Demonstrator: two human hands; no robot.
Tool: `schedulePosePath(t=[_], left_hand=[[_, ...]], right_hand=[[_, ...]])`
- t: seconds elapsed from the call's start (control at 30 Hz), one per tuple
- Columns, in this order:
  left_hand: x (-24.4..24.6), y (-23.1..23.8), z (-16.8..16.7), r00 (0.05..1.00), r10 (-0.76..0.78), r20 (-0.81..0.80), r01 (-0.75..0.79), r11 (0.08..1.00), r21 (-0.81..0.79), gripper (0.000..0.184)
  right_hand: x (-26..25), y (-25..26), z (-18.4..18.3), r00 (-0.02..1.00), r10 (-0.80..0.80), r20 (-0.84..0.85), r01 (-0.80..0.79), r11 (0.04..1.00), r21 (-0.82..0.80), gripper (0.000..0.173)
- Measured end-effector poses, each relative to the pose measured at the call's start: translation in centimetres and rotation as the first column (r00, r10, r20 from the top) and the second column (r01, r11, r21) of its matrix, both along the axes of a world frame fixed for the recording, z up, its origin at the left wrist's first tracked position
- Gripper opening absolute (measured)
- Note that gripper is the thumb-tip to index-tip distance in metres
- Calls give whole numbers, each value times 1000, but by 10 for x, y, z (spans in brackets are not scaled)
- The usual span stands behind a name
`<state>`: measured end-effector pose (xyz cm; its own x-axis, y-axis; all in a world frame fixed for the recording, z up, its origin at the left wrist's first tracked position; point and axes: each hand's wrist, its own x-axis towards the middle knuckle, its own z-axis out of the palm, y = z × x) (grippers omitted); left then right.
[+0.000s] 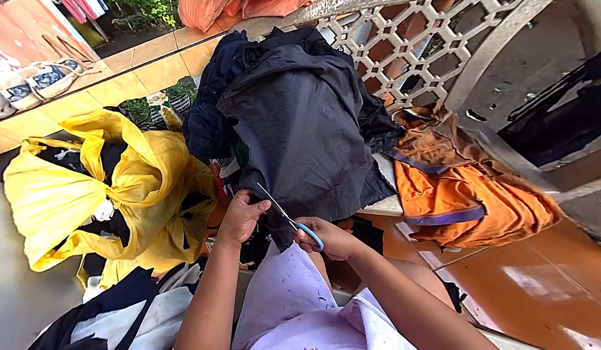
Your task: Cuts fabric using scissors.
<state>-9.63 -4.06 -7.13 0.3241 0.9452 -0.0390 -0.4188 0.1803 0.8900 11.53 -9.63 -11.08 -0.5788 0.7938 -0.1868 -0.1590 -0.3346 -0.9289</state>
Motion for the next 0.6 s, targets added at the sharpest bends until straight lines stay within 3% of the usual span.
schedulePosePath(t=[0.23, 0.43, 0.6], left_hand=[[-12, 7, -6, 983, -145, 111, 139, 988, 61, 41], [-20, 7, -4, 956, -291, 39, 288, 955, 78, 37], [-19, 5, -1, 947, -321, -13, 320, 943, 86, 39]], right_hand=[[9, 3, -9, 996, 79, -50, -74, 992, 102, 32], [17, 6, -2, 991, 137, -2, -136, 986, 97, 36], [19, 8, 3, 988, 154, 31, -157, 979, 129, 41]])
